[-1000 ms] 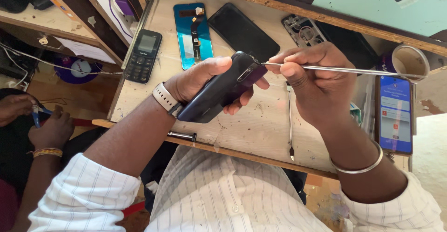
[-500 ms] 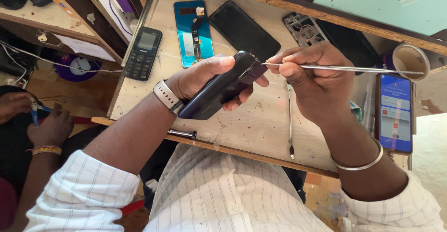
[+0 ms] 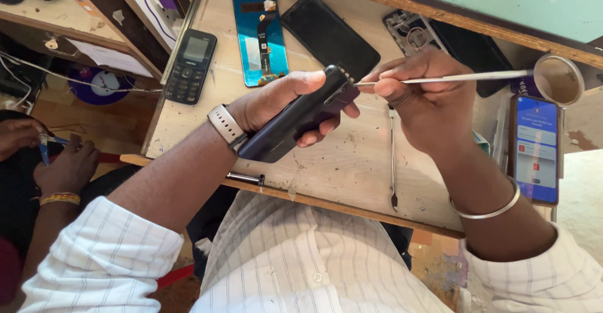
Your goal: The person sits at a repair bench and pries open the back cover of a smartphone, working a metal pry tool around the edge of the phone to separate the cover from the body. Other phones, a disassembled phone body, and a screwdriver lie on the bench around them.
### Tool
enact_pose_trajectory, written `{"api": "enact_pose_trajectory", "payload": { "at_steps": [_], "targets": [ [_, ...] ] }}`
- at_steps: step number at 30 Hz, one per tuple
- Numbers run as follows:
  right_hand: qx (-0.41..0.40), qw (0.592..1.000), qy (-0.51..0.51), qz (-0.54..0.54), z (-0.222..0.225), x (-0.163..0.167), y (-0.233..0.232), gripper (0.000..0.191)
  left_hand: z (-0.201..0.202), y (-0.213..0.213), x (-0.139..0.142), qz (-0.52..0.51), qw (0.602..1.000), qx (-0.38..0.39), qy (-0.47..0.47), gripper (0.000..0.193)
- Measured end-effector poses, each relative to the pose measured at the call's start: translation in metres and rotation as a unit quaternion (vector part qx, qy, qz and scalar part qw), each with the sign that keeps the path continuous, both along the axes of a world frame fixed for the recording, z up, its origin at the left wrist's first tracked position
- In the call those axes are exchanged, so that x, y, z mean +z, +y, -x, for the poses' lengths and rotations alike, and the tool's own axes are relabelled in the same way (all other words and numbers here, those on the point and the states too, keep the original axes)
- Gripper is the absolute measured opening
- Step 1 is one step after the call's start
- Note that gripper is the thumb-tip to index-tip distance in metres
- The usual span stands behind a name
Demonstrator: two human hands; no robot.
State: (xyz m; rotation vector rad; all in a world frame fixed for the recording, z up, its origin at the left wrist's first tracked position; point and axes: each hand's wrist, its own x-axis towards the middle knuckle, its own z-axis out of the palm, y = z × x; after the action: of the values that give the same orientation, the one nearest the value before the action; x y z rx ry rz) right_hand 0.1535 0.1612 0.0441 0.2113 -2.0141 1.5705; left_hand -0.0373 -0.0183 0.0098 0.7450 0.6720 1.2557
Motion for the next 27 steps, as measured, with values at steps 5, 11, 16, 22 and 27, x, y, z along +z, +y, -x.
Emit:
{"api": "enact_pose_trajectory", "payload": {
  "at_steps": [5,11,16,22,27],
  "targets": [
    [0.097,0.989,-0.046,0.101,0.001,-0.001,0.016,0.011,-0.002,-0.005,0.006,0.005,0.999,-0.042,0.016,0.084],
    [0.171,0.967,-0.093,0.166,0.000,-0.001,0.024,0.011,-0.004,-0.011,0.016,-0.012,0.995,-0.054,0.087,0.085],
    [0.205,0.955,-0.110,0.185,0.001,0.001,0.025,0.009,-0.004,-0.009,0.017,-0.014,0.993,-0.079,0.089,0.089],
    [0.227,0.945,-0.126,0.198,0.003,0.001,0.026,0.008,-0.005,-0.009,0.016,-0.010,0.993,-0.088,0.078,0.091],
    [0.247,0.934,-0.134,0.219,0.003,0.001,0.027,0.008,-0.006,-0.010,0.018,-0.009,0.992,-0.097,0.077,0.090]
  ]
}}
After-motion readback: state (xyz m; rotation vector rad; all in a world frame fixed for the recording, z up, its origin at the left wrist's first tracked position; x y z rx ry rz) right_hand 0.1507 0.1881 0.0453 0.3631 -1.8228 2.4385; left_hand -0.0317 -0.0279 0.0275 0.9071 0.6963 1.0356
